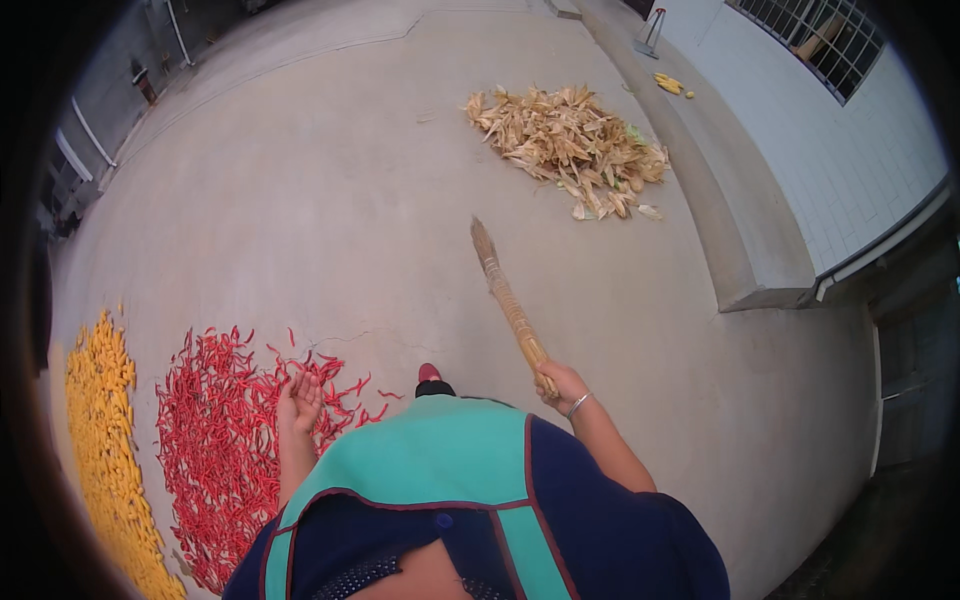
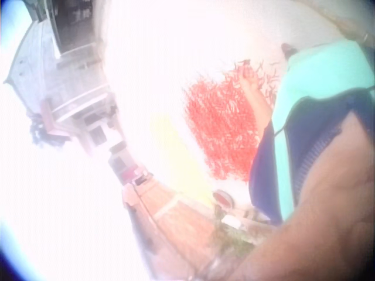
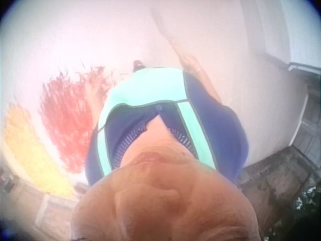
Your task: The person pours peppers from a tray into a container, picks up ears of corn from the ground by hand to place them in a pile, and sweeps corn husks into a heap using a broom in a courtyard.
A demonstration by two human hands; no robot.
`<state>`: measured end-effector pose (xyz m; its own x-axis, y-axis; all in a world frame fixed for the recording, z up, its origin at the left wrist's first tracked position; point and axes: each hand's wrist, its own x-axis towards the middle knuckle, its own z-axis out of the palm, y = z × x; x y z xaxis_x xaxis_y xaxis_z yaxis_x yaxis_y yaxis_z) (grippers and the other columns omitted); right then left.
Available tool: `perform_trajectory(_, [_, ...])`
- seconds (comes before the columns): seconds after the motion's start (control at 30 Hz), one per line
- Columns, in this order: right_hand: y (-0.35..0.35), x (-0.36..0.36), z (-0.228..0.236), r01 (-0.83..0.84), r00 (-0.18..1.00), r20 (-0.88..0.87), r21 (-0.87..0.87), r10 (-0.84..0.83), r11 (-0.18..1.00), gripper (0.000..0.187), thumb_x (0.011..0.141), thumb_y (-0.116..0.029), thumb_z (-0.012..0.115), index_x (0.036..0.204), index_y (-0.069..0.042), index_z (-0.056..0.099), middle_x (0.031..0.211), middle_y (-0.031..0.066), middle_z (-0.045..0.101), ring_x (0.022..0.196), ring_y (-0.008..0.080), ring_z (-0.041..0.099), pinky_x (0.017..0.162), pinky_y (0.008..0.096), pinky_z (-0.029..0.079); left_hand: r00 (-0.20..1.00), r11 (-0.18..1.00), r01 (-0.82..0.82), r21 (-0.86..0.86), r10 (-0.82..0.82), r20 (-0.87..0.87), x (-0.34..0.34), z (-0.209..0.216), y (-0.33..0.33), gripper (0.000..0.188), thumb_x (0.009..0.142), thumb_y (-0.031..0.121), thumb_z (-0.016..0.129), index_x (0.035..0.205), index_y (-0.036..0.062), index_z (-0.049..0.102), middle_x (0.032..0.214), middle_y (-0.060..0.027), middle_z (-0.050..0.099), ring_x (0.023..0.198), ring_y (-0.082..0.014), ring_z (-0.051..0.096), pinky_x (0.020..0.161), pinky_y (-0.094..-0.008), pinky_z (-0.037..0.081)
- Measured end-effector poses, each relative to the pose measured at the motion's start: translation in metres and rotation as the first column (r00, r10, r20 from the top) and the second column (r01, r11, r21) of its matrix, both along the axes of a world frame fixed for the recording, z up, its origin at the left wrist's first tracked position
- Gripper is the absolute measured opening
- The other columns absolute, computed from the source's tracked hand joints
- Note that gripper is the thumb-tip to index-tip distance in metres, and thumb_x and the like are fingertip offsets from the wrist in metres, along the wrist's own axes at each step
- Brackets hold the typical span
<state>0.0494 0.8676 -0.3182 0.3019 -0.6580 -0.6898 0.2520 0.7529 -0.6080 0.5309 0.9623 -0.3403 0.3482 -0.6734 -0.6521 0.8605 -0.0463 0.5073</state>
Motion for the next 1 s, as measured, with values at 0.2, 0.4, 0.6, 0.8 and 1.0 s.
perform_trajectory(0.2, [-0.155,0.070,0.026,0.018,0.994,-0.111,-0.031,-0.022,0.999,0.020,0.081,-0.022,0.052,0.097,-0.010,0.047,0.064,0.0007,0.046,0.048,0.0103,0.046,0.038,0.0203,0.035,0.955,0.963,0.263,-0.065,-0.250,0.158,0.059,0.052,-0.262,0.030,0.086,0.018,0.045,0.113,0.0048,0.047,0.098,-0.0083,0.058,0.089,-0.0186,0.057,0.074,-0.0294,0.048])
perform_trajectory(0.4, [-0.305,0.120,0.013,0.073,0.993,-0.082,-0.124,-0.083,0.990,0.032,0.081,-0.020,0.052,0.111,-0.010,0.046,0.065,0.0017,0.045,0.048,0.0110,0.046,0.038,0.0204,0.036,0.922,0.917,0.368,-0.154,-0.340,0.184,0.089,0.071,-0.475,0.034,0.087,0.018,0.042,0.117,0.0020,0.044,0.101,-0.0114,0.056,0.089,-0.0193,0.057,0.074,-0.0297,0.049])
perform_trajectory(0.6, [-0.526,0.193,-0.003,-0.067,0.986,-0.160,-0.118,0.048,0.991,0.030,0.080,-0.018,0.052,0.108,-0.010,0.045,0.064,0.0021,0.045,0.048,0.0120,0.046,0.038,0.0210,0.035,0.959,0.962,0.272,0.008,-0.272,0.077,0.143,0.047,-0.607,0.033,0.086,0.016,0.041,0.115,0.0006,0.044,0.101,-0.0119,0.056,0.090,-0.0199,0.056,0.075,-0.0310,0.048])
perform_trajectory(0.8, [-0.741,0.302,0.022,-0.269,0.957,-0.116,-0.014,0.266,0.963,0.022,0.080,-0.018,0.052,0.100,-0.010,0.045,0.064,0.0023,0.047,0.047,0.0117,0.046,0.038,0.0212,0.035,0.996,0.998,-0.042,-0.049,0.046,0.076,0.252,0.042,-0.686,0.027,0.085,0.018,0.046,0.108,0.0059,0.049,0.094,-0.0090,0.058,0.086,-0.0212,0.057,0.072,-0.0320,0.048])
perform_trajectory(1.0, [-0.914,0.448,0.011,-0.415,0.910,-0.016,-0.027,0.415,0.909,0.027,0.080,-0.019,0.054,0.104,-0.011,0.046,0.066,0.0011,0.048,0.048,0.0106,0.047,0.039,0.0217,0.036,0.971,0.971,-0.239,-0.005,0.239,-0.017,0.358,0.004,-0.787,0.024,0.084,0.019,0.049,0.105,0.0079,0.050,0.092,-0.0080,0.058,0.085,-0.0206,0.057,0.071,-0.0325,0.048])
